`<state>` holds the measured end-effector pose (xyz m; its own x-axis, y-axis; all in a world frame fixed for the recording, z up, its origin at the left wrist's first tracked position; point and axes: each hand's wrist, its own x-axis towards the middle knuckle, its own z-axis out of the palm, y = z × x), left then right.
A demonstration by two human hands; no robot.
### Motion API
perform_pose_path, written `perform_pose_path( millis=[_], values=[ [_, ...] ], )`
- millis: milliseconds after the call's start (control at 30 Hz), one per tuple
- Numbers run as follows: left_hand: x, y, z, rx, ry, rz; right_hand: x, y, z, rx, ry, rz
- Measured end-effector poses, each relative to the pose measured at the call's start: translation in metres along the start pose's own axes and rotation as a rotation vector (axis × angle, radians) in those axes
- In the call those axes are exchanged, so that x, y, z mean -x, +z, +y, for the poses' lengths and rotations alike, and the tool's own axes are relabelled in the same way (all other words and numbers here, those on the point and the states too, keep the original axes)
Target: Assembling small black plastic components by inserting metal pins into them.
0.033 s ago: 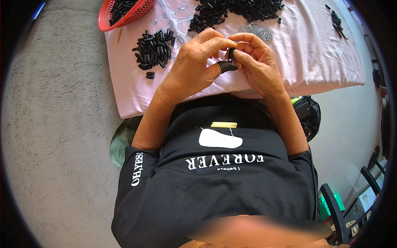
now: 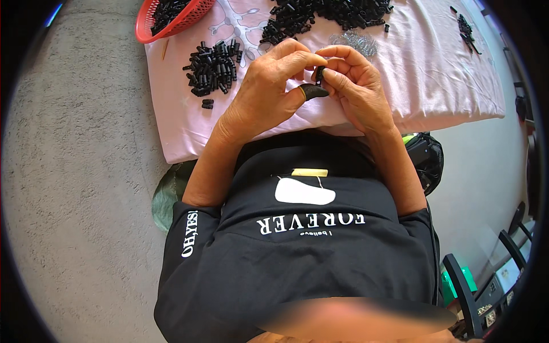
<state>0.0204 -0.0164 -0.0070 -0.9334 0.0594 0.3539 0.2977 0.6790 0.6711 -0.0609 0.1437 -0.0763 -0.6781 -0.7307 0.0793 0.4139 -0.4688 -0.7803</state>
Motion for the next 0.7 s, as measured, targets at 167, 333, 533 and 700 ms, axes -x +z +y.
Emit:
perform_pose_path(
  millis=[167, 333, 533, 700],
  values=[
    [0.001, 0.002, 0.000, -0.009, 0.035, 0.043, 0.000, -0.003, -0.001, -0.012, 0.022, -0.017],
    [0.004, 0.003, 0.001, -0.028, 0.037, 0.078, 0.000, -0.004, -0.002, -0.031, 0.034, -0.039],
    [0.007, 0.007, 0.004, -0.023, 0.056, 0.120, 0.001, -0.005, 0.000, -0.018, 0.023, -0.045],
    [0.014, 0.011, 0.001, -0.072, 0.076, 0.181, 0.001, -0.005, -0.004, 0.024, 0.044, -0.079]
  ],
)
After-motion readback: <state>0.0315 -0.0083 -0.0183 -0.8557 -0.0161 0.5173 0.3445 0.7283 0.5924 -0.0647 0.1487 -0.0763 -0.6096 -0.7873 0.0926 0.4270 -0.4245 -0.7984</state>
